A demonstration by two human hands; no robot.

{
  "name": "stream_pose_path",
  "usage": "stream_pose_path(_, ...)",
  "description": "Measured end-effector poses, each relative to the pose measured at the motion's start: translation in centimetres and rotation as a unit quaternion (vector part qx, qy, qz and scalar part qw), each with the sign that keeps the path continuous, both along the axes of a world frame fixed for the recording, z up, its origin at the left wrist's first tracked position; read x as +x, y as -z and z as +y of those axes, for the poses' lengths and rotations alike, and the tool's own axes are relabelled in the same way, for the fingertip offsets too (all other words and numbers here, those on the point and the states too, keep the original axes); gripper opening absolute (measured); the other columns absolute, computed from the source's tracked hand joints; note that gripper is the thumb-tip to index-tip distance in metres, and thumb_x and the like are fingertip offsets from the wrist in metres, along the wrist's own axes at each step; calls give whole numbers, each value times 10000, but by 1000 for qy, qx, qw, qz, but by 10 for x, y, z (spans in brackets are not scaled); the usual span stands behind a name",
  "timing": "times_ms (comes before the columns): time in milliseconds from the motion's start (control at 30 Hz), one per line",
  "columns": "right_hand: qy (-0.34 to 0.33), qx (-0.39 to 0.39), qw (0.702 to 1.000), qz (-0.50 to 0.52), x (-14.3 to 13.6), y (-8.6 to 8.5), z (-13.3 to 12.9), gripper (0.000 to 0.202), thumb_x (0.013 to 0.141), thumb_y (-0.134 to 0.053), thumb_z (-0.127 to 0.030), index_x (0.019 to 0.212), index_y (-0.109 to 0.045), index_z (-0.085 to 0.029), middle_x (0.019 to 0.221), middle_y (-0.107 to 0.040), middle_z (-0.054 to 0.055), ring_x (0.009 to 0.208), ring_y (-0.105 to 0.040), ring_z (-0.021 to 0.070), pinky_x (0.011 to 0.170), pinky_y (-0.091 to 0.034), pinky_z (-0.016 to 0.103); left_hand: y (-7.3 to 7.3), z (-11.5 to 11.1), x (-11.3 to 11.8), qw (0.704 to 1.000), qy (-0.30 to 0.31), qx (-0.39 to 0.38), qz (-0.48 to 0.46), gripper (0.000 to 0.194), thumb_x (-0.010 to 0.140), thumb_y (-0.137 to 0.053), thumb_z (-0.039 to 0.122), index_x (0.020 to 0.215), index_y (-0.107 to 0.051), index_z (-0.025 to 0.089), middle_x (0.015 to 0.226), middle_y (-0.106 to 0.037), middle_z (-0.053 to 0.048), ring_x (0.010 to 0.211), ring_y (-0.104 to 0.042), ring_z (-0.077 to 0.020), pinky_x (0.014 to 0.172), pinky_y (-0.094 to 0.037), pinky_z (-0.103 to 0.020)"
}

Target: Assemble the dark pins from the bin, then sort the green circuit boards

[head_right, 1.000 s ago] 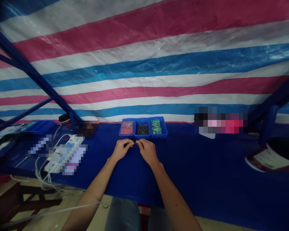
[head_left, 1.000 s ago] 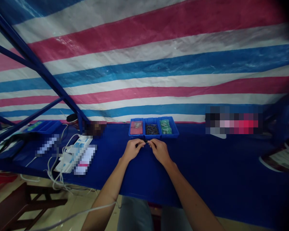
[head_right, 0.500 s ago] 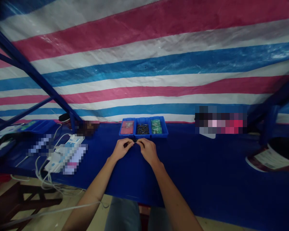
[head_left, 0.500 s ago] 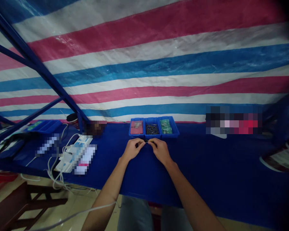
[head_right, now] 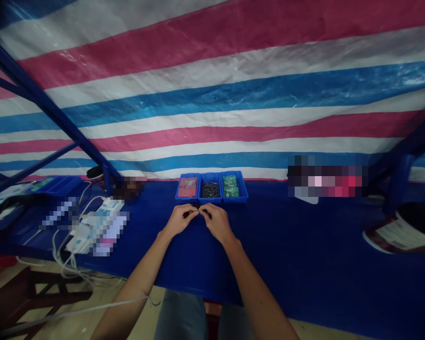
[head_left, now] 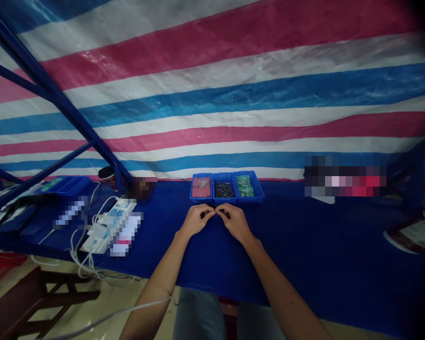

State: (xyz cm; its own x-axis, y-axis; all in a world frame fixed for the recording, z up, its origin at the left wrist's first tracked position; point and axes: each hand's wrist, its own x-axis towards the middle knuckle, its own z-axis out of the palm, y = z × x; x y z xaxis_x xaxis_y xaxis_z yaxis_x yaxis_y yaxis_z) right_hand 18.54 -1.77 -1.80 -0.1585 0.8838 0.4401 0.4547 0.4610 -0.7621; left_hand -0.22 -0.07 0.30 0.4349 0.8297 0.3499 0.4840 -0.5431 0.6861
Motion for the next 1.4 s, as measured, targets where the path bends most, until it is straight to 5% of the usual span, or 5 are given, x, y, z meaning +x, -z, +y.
stream_pose_path(633,14,12,999,-42,0,1,-1,147,972,-534,-234,887,-654,-231,911,-662,15,828,-630,170,772,-444,277,3,1,0,1000,-6,-4,-12,244,945,-572,324,853,-735,167,796,-721,-45,710,-638,-150,710,-473,-249)
stream_pose_path(1067,66,-9,989,-131,-2,-4,-3,348,1029,-405,-329,741,-560,-211,780,-636,9,687,-581,147,594,-319,267,4,2,0,1000,-5,-13,-24,229,940,-580,309,842,-722,160,791,-714,-46,707,-637,-150,726,-479,-253)
stream_pose_path(1267,29,-17,998,-52,-1,-4,-3,152,923,-612,-365,993,-651,-236,817,-657,-3,673,-584,146,652,-410,260,3,2,-1,1000,-17,-12,-18,222,940,-579,309,876,-729,158,800,-714,-46,701,-630,-149,694,-465,-248)
stream_pose_path(1400,11,-2,999,-41,-1,-2,-2,118,939,-561,-265,960,-674,-240,898,-676,20,778,-623,164,707,-436,269,3,2,-1,1000,-13,-17,-15,238,943,-575,322,852,-724,159,793,-714,-46,704,-636,-152,698,-466,-248)
